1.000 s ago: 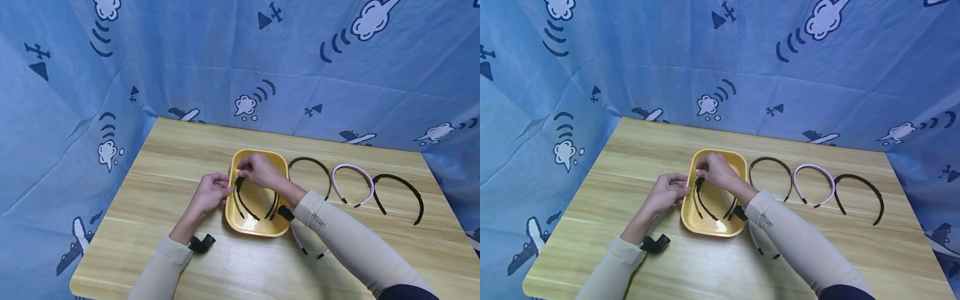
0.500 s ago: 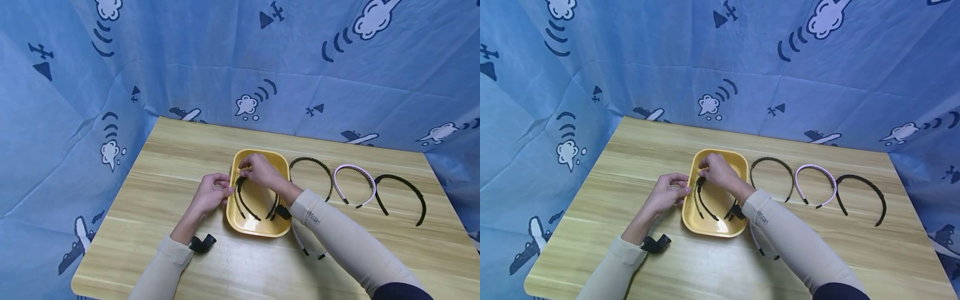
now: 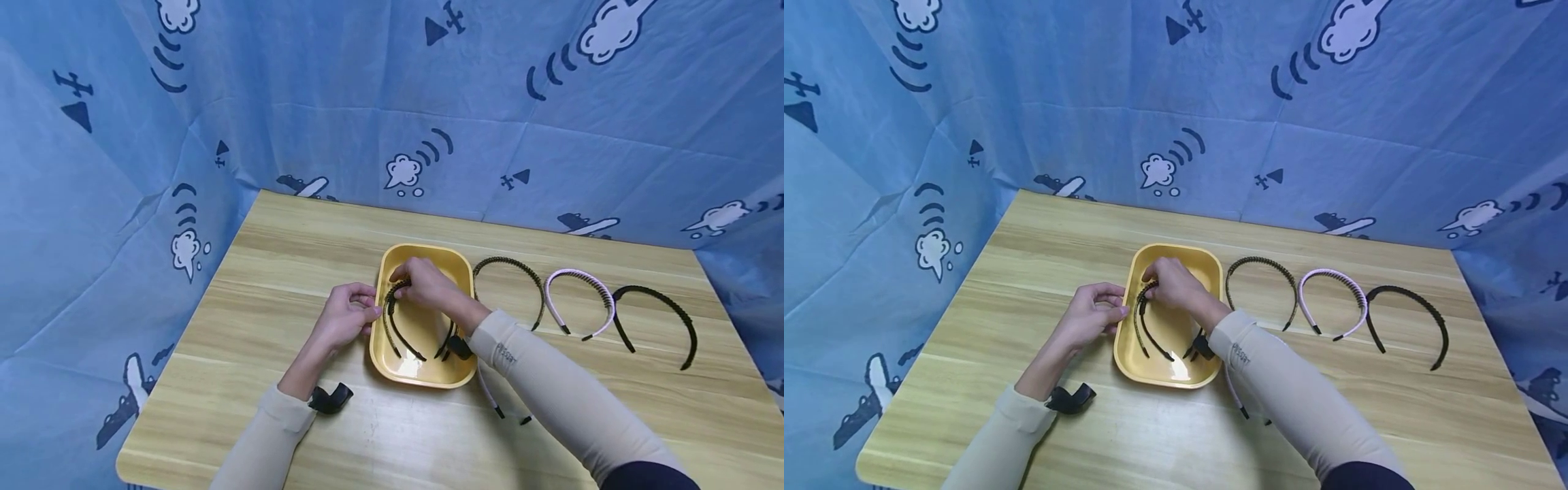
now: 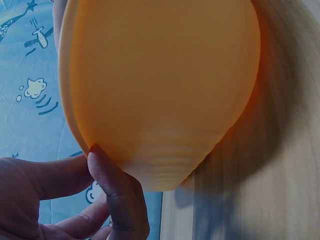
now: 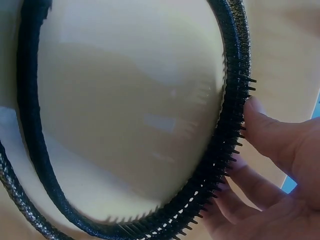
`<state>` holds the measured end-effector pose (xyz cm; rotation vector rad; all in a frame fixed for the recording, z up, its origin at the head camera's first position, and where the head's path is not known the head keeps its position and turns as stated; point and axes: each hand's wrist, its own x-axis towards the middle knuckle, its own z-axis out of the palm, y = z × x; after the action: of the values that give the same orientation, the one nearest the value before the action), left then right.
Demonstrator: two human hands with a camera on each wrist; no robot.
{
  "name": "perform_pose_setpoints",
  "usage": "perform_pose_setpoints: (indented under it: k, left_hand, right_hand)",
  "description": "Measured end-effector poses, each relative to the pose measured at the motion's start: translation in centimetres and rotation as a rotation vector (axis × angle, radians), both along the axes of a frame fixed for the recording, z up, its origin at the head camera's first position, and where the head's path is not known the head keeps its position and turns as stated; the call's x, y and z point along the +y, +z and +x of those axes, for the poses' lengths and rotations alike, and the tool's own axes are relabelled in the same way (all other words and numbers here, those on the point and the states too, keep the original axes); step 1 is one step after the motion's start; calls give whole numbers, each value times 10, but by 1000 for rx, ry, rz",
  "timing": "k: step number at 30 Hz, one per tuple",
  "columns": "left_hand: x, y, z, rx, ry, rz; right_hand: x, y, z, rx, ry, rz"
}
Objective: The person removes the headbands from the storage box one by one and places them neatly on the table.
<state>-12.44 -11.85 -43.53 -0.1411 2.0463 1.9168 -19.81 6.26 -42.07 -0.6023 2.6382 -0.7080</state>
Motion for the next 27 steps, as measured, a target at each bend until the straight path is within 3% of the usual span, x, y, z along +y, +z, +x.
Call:
perform_pose_setpoints:
  k: [27]
  left_hand:
    - [1, 1, 1, -9, 7, 2]
  right_hand:
    - [2, -6, 0, 69, 58, -54]
